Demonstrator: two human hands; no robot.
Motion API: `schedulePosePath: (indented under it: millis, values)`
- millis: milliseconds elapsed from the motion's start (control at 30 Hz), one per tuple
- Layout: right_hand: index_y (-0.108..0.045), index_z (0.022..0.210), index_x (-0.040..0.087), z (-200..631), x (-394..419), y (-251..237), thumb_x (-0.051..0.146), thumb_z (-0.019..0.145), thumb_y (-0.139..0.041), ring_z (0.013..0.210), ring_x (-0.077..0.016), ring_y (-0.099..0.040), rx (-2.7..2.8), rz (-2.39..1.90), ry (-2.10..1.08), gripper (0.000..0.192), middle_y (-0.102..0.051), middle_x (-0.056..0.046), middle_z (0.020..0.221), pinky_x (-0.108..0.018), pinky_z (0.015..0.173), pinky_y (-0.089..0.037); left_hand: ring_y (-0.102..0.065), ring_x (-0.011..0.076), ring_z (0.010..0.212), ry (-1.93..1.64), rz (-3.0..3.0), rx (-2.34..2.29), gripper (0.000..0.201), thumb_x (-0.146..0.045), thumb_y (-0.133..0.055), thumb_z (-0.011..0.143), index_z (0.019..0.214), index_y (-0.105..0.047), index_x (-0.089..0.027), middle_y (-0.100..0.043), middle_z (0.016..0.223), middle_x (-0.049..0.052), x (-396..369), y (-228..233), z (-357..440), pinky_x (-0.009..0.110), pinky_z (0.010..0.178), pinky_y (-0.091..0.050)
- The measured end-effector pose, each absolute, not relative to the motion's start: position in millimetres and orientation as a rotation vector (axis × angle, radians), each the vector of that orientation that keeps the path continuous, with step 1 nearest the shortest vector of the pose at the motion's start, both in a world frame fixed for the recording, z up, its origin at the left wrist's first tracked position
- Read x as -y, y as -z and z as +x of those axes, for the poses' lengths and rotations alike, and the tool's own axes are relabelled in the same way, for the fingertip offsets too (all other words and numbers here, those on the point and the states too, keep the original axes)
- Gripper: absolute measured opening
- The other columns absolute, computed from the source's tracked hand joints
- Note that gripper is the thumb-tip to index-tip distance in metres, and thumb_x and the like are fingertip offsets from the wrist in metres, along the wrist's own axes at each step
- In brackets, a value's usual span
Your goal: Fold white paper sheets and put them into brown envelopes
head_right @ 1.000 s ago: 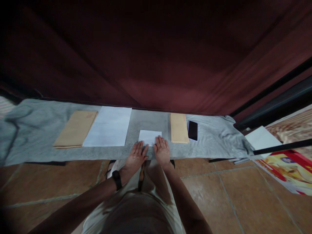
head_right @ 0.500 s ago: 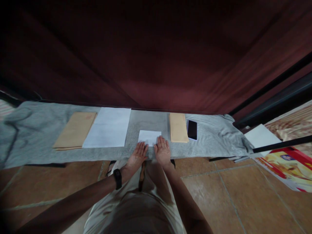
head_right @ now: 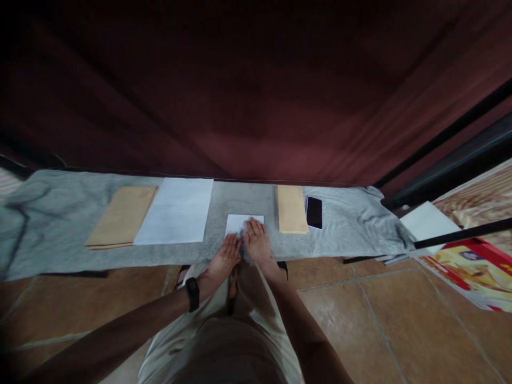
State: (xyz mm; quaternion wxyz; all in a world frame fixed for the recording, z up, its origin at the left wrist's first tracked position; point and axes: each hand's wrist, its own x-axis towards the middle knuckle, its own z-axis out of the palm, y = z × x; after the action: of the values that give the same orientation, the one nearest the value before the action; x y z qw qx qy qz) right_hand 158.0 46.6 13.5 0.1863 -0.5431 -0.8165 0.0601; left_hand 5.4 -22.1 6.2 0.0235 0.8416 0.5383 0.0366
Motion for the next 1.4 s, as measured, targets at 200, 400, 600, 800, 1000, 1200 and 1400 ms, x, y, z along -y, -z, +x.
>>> schedulePosePath:
  millis: [200, 400, 600, 800, 1000, 1200, 1400]
  values:
    - [-0.042, 0.153, 0.016, 156, -42, -6, 0.035, 0.106, -0.04, 0.149, -0.0272, -0.032, 2.314, -1.536, -0.107, 0.05, -0.035, -0.014, 0.161, -0.049, 0.12, -0.029, -0.027, 0.031, 0.151, -0.007, 2.655, -1.691, 0.063, -0.023, -0.044, 0.093, 0.153, -0.034, -0.005, -0.036, 0.158, 0.023, 22, -12, 4, 0.058, 0.126, -0.017]
    - [-0.042, 0.153, 0.018, 155, -42, -5, 0.032, 0.106, -0.039, 0.15, -0.027, -0.03, 2.301, -1.561, -0.099, 0.049, -0.035, -0.014, 0.161, -0.05, 0.12, -0.027, -0.035, 0.0312, 0.148, -0.182, 2.674, -1.639, 0.055, -0.028, -0.04, 0.096, 0.145, -0.046, -0.002, -0.045, 0.152, 0.025, 10, -30, 5, 0.056, 0.125, -0.019]
    - [-0.04, 0.154, 0.019, 154, -42, -7, 0.028, 0.104, -0.042, 0.149, -0.0273, -0.031, 2.314, -1.593, -0.092, 0.051, -0.035, -0.012, 0.161, -0.049, 0.121, -0.027, -0.038, 0.0291, 0.147, -0.358, 2.588, -1.78, 0.049, -0.025, -0.037, 0.096, 0.136, -0.055, -0.004, -0.045, 0.153, 0.023, -11, -37, 10, 0.049, 0.122, -0.029]
    - [-0.042, 0.153, 0.016, 152, -42, -5, 0.028, 0.104, -0.042, 0.149, -0.0275, -0.033, 2.27, -1.609, -0.078, 0.051, -0.037, -0.014, 0.16, -0.048, 0.12, -0.028, -0.029, 0.0281, 0.151, -0.4, 2.506, -1.835, 0.058, -0.031, -0.03, 0.099, 0.15, -0.04, -0.003, -0.037, 0.159, 0.02, -26, -22, 5, 0.05, 0.123, -0.025]
    - [-0.038, 0.154, 0.012, 155, -41, 3, 0.037, 0.105, -0.042, 0.146, -0.0282, -0.036, 2.173, -1.621, -0.035, 0.055, -0.042, -0.017, 0.157, -0.05, 0.118, -0.032, -0.028, 0.027, 0.151, -0.555, 2.428, -1.946, 0.061, -0.029, -0.032, 0.098, 0.153, -0.033, -0.003, -0.038, 0.159, 0.02, -33, -5, -7, 0.049, 0.122, -0.028]
    - [-0.037, 0.154, 0.006, 165, -39, 7, 0.036, 0.107, -0.037, 0.144, -0.0308, -0.04, 2.135, -1.615, 0.03, 0.056, -0.043, -0.019, 0.155, -0.049, 0.117, -0.033, -0.029, 0.0271, 0.151, -0.624, 2.383, -2.001, 0.062, -0.027, -0.033, 0.097, 0.155, -0.029, -0.005, -0.036, 0.16, 0.019, -32, 2, -16, 0.049, 0.121, -0.03]
    - [-0.04, 0.152, 0.008, 172, -36, 7, 0.032, 0.107, -0.034, 0.143, -0.0299, -0.042, 2.114, -1.622, 0.075, 0.052, -0.048, -0.019, 0.152, -0.049, 0.116, -0.034, -0.03, 0.0282, 0.151, -0.561, 2.36, -2.071, 0.061, -0.024, -0.032, 0.097, 0.153, -0.032, -0.001, -0.037, 0.159, 0.021, -28, -6, -17, 0.048, 0.121, -0.031]
